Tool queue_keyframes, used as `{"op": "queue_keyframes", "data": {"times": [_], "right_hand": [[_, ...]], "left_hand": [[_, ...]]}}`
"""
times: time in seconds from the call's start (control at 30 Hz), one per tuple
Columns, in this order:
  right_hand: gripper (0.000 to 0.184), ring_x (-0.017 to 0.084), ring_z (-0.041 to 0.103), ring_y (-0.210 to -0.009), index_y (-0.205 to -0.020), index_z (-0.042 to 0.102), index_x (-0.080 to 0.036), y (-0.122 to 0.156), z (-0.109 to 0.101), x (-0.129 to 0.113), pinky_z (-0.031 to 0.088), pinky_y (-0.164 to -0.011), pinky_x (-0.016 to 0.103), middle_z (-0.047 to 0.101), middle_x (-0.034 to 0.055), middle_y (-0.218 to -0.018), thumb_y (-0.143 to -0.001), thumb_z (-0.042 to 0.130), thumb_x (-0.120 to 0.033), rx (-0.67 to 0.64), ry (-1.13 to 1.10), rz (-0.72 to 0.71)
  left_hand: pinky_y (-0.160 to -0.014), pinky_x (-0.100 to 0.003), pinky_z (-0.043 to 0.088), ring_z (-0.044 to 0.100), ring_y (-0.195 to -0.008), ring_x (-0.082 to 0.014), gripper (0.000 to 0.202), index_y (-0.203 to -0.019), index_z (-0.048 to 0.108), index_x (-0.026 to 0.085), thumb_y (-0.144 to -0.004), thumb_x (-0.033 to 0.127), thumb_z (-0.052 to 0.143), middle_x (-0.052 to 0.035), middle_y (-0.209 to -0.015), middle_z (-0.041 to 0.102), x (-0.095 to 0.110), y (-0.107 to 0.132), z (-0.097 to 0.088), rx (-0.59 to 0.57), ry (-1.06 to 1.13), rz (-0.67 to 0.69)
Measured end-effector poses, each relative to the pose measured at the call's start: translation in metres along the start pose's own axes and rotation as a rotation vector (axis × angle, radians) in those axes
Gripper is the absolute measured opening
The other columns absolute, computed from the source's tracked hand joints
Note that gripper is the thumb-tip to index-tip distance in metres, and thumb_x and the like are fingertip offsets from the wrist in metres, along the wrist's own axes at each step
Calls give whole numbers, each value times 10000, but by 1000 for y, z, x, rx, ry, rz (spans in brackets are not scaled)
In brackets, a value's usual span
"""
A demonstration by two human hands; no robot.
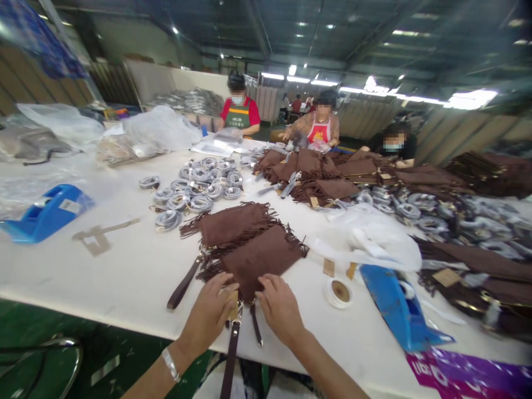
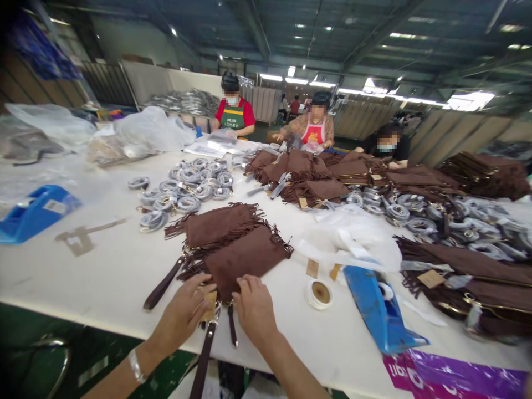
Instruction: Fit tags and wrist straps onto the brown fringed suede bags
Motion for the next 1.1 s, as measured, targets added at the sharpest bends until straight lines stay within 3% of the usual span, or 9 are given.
{"op": "queue_keyframes", "data": {"times": [0.1,0.23,0.33,0.47,0.57,0.67,0.83,0.97,1.1], "right_hand": [[334,252,470,-1139,-1205,537,-250,35,17,-17,413,-948,406,508,80,-1284,-872,551,-274,-86,-21,-66],[307,252,495,-1089,-1162,568,-243,56,35,-5,424,-920,411,543,90,-1220,-873,512,-152,-99,48,-27],[284,272,474,-1130,-1100,603,-199,57,34,4,394,-960,433,543,117,-1239,-870,471,-98,-41,93,-13],[271,272,479,-1111,-1105,591,-184,61,34,-13,396,-948,426,549,116,-1247,-876,460,-121,-8,108,-47],[372,263,499,-1056,-1236,508,-221,65,47,-44,427,-878,406,542,95,-1253,-869,528,-276,-70,43,-216],[490,266,480,-1079,-1345,399,-256,66,54,-56,414,-871,409,523,87,-1266,-879,513,-355,-128,20,-277],[658,270,482,-994,-1387,328,-285,68,59,-73,399,-812,408,536,96,-1178,-808,607,-425,-161,28,-340],[441,230,491,-828,-1280,441,-202,68,75,-98,386,-680,363,574,95,-1006,-868,547,-315,-46,111,-482],[209,197,490,-760,-1090,533,-197,65,78,-101,371,-644,326,561,43,-871,-890,543,-257,13,110,-522]], "left_hand": [[-1102,-545,311,303,-1345,-292,297,-1176,558,239,-894,199,474,-84,-1392,435,13,17,15,-102,62,83],[-1059,-507,387,404,-1281,-277,231,-1008,617,205,-898,160,420,-99,-1330,495,-25,14,14,-80,63,38],[-1043,-514,403,432,-1257,-286,262,-971,626,186,-892,123,384,-110,-1295,524,-37,8,10,-88,-5,30],[-1084,-494,370,385,-1298,-274,292,-1125,579,171,-907,148,385,-123,-1334,487,-17,11,8,-35,-32,25],[-1090,-487,368,344,-1330,-267,376,-1258,512,281,-901,183,447,-57,-1401,442,5,22,30,-153,-40,170],[-1048,-479,418,408,-1285,-270,402,-1282,494,306,-902,184,444,-63,-1392,452,-2,27,34,-138,-51,181],[-1049,-459,412,400,-1287,-266,386,-1315,443,202,-932,224,412,-117,-1402,418,-14,35,17,-103,-98,49],[-1020,-477,420,417,-1255,-281,341,-1262,489,218,-926,267,460,-106,-1339,474,-14,50,15,-172,-160,10],[-1010,-482,416,440,-1211,-289,234,-1129,569,219,-909,251,496,-105,-1293,497,-19,60,7,-185,-118,-56]]}}
Point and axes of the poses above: each hand's wrist, its own y-axis away from the middle knuckle, its own z-axis out of the palm, x = y × z, the point moved 10 cm from there along -y, towards the middle knuckle
